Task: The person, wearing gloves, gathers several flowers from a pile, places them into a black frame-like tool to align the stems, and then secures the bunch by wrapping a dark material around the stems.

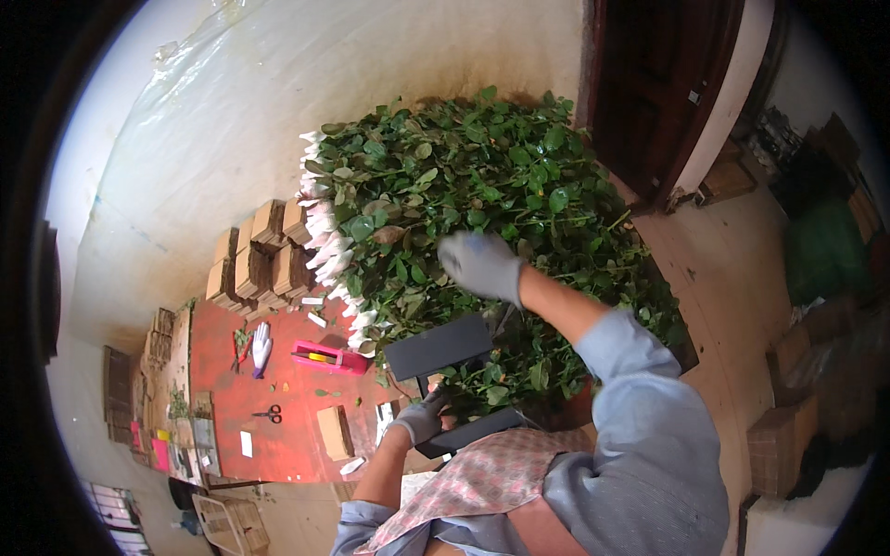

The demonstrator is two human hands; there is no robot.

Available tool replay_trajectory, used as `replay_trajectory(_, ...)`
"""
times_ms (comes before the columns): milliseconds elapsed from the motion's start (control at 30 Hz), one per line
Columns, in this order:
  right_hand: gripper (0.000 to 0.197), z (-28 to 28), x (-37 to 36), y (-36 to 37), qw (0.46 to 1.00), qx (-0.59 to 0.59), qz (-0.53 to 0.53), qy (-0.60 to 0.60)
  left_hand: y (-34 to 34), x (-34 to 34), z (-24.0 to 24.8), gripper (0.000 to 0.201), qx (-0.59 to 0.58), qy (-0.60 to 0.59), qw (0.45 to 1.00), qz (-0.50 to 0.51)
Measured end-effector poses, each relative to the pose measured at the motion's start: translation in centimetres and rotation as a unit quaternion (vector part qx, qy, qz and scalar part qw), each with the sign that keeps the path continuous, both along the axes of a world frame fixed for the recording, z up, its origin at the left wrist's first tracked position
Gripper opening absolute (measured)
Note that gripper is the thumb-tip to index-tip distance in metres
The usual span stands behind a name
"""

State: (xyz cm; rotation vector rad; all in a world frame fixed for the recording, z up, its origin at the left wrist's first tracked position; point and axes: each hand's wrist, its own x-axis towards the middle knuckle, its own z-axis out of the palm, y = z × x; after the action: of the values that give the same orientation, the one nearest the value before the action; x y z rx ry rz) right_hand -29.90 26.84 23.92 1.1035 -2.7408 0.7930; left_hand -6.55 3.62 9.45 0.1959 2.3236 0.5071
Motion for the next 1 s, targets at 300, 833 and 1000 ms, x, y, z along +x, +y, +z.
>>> replay_trajectory(300, 0.033, -0.5, -12.2, -4.2, 0.962, 0.249, -0.112, 0.003, -1.6, 0.4, -5.0, 0.069, 0.070, 0.041, 0.997, 0.000)
replay_trajectory(833, 0.027, 10.6, -10.3, 1.5, 0.891, 0.073, -0.182, 0.410, -0.9, -0.1, -3.3, 0.073, 0.039, 0.024, 0.999, -0.006)
replay_trajectory(1000, 0.038, 12.9, -11.5, 1.7, 0.973, -0.028, -0.123, 0.193, -0.1, -0.4, -1.3, 0.072, 0.033, 0.008, 0.999, 0.003)
